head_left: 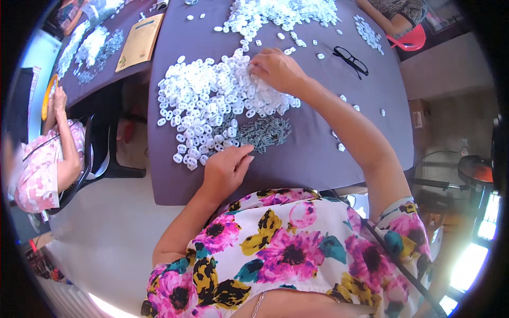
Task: The person assembles plastic cord locks by inserting springs into the outer stopper bodies and joining the pieces by hand, then sorts and gathers the plastic pieces on the table.
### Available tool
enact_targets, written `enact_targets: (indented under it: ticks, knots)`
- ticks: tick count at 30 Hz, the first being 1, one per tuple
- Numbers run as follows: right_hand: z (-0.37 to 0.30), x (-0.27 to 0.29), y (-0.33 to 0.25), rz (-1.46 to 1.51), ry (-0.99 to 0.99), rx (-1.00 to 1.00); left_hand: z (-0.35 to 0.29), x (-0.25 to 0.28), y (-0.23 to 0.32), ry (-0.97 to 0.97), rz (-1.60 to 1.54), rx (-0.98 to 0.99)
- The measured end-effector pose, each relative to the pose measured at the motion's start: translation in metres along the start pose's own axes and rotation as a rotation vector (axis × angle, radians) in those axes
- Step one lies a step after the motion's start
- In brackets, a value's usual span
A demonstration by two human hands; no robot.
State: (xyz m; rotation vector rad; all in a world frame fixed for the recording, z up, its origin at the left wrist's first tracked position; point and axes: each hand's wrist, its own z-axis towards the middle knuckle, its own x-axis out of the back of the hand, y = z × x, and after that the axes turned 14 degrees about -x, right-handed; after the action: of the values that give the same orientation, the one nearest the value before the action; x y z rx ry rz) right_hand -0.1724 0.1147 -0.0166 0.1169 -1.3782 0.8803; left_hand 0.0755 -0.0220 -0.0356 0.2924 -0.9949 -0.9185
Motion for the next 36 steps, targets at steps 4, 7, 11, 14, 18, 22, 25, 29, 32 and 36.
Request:
enact_targets:
  ticks: [4, 7, 11, 14, 18, 22, 25, 29, 32, 36]
  knots:
    - [0.002, 0.021, 0.019, 0.072, -0.105, 0.05, 0.001, 0.005, 0.007, -0.008, -0.102, 0.027]
    - [0.018, 0.039, 0.064, 0.073, 0.042, -0.123, 0.026, 0.026, 0.014, 0.042, -0.068, -0.065]
    - [0.035, 0.088, 0.098, 0.129, -0.078, -0.515, 0.088, 0.078, 0.006, 0.102, 0.063, -0.04]
    - [0.043, 0.112, 0.141, -0.065, -0.001, -0.45, 0.144, 0.094, -0.031, 0.036, 0.033, 0.024]
    - [0.058, 0.117, 0.166, -0.224, 0.09, -0.487, 0.199, 0.09, -0.12, -0.125, 0.168, 0.126]
    - [0.074, 0.13, 0.181, -0.214, 0.023, -0.59, 0.239, 0.073, -0.168, -0.228, 0.243, 0.212]
    - [0.091, 0.133, 0.192, -0.385, -0.036, -0.627, 0.268, 0.056, -0.203, -0.262, 0.284, 0.227]
    - [0.105, 0.124, 0.206, -0.406, -0.059, -0.534, 0.307, 0.03, -0.219, -0.264, 0.188, 0.28]
    - [0.126, 0.121, 0.173, -0.368, -0.142, -0.404, 0.329, 0.011, -0.219, -0.29, 0.184, 0.188]
    - [0.149, 0.089, 0.125, -0.277, -0.127, -0.374, 0.348, -0.016, -0.204, -0.339, 0.307, 0.129]
